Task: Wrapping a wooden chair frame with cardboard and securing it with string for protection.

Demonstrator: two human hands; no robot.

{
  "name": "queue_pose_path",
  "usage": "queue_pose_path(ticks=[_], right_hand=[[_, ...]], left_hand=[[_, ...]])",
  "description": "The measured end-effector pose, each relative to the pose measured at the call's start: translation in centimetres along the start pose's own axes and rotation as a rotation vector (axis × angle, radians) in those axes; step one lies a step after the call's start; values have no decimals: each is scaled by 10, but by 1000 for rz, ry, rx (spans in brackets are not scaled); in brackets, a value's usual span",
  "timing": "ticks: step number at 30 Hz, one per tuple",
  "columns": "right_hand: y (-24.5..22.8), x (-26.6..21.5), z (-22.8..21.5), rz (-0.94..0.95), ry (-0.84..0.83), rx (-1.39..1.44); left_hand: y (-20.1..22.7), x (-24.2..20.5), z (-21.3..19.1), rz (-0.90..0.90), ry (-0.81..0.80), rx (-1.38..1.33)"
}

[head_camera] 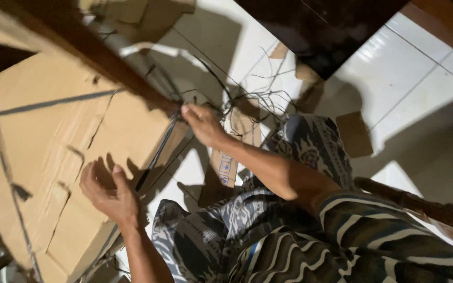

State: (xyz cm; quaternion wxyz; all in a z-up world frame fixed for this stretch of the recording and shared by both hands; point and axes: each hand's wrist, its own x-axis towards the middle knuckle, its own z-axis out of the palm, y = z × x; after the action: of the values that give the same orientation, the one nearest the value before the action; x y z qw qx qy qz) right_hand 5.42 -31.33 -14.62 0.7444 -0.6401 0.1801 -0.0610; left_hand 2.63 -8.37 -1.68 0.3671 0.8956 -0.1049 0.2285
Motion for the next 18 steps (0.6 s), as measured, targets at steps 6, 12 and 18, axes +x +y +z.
queue_pose_path(ticks=[6,12,18], right_hand=[[44,-4,-32,-107,-119,-112],[245,107,-143,285,889,-171],[217,128,-242,816,376,-1101]], left_hand=[[28,18,52,124,-98,176],[16,16,61,102,-119,333],[15,18,67,126,-80,398]])
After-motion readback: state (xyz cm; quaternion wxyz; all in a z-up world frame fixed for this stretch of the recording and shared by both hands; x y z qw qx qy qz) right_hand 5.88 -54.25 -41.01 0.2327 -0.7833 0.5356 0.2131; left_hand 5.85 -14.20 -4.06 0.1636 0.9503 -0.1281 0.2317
